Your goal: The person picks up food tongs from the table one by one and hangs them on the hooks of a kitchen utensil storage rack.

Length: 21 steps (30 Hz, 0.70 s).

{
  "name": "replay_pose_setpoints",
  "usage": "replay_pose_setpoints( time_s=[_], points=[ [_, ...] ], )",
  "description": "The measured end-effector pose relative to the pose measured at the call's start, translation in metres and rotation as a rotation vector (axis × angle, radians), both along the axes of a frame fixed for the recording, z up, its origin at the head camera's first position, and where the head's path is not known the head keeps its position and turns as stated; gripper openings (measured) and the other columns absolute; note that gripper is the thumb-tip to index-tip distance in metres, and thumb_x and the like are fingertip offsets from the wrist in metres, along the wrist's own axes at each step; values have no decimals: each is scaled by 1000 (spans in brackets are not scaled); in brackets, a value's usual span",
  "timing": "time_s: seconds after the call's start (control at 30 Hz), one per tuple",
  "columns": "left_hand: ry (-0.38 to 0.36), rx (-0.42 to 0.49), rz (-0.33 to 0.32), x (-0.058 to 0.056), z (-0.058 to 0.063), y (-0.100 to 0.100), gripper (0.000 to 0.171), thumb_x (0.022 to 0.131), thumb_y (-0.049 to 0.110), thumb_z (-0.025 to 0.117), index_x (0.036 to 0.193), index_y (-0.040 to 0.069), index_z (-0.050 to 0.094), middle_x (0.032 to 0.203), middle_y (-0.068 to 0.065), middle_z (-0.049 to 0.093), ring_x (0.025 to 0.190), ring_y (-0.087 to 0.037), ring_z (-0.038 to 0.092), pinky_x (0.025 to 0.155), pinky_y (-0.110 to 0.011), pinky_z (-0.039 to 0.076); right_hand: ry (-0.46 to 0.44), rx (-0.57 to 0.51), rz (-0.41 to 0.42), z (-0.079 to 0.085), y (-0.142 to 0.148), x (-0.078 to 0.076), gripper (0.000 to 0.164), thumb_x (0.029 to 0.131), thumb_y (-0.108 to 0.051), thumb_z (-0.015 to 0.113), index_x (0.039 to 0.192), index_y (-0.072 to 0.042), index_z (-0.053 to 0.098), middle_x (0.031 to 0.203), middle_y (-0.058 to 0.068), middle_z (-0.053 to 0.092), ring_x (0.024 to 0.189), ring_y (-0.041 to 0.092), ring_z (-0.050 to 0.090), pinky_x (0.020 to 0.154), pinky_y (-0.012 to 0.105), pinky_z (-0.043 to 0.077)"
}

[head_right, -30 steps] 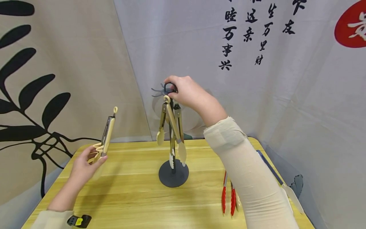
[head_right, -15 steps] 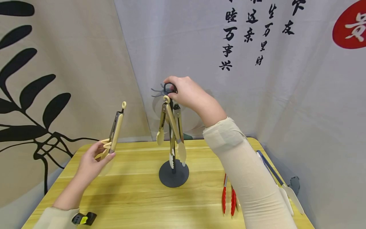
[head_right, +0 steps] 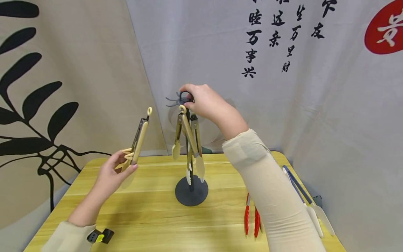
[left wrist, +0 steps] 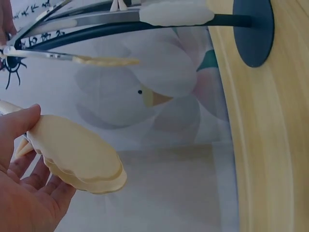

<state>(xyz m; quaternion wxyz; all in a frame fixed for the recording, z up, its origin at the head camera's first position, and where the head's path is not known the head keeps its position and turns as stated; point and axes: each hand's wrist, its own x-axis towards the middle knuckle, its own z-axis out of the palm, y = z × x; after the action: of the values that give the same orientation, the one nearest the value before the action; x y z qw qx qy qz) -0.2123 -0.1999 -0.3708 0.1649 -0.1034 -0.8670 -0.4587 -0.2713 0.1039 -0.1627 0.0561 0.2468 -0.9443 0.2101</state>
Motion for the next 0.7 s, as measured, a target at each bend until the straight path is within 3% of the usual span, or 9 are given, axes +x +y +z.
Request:
replay_pose_setpoints(
  time_s=[0.17, 0.37, 0.6, 0.7],
  points=[
    [12, 25, -29, 0, 5, 8, 51, 85, 27, 71, 131, 14, 52, 116, -6, 61, 105, -12, 56, 79, -21, 51, 1, 2, 4, 1, 0, 0, 47, 94, -15, 58, 139, -17, 45, 120, 5, 60, 109, 18, 57, 94, 35, 46],
    [18, 64, -58, 1, 12, 18, 51, 85, 24, 71, 130, 12, 52, 117, -8, 60, 107, -18, 56, 84, -40, 52, 12, 10, 5, 1, 1, 0, 47, 94, -16, 58, 139, -17, 45, 119, 5, 61, 109, 18, 57, 94, 35, 46],
    [43, 68, -88, 3, 17, 28, 49, 84, 24, 72, 128, 14, 54, 115, -4, 60, 106, -13, 56, 78, -16, 50, 5, 14, 4, 1, 0, 0, 48, 94, -16, 58, 140, -18, 44, 119, 5, 61, 109, 18, 57, 94, 35, 47],
    [55, 73, -99, 3, 18, 31, 49, 84, 23, 72, 129, 14, 54, 115, -5, 60, 105, -13, 56, 77, -15, 50, 6, 17, 2, 1, 0, 1, 48, 94, -16, 58, 140, -18, 44, 120, 5, 60, 109, 17, 57, 93, 35, 47]
  ],
)
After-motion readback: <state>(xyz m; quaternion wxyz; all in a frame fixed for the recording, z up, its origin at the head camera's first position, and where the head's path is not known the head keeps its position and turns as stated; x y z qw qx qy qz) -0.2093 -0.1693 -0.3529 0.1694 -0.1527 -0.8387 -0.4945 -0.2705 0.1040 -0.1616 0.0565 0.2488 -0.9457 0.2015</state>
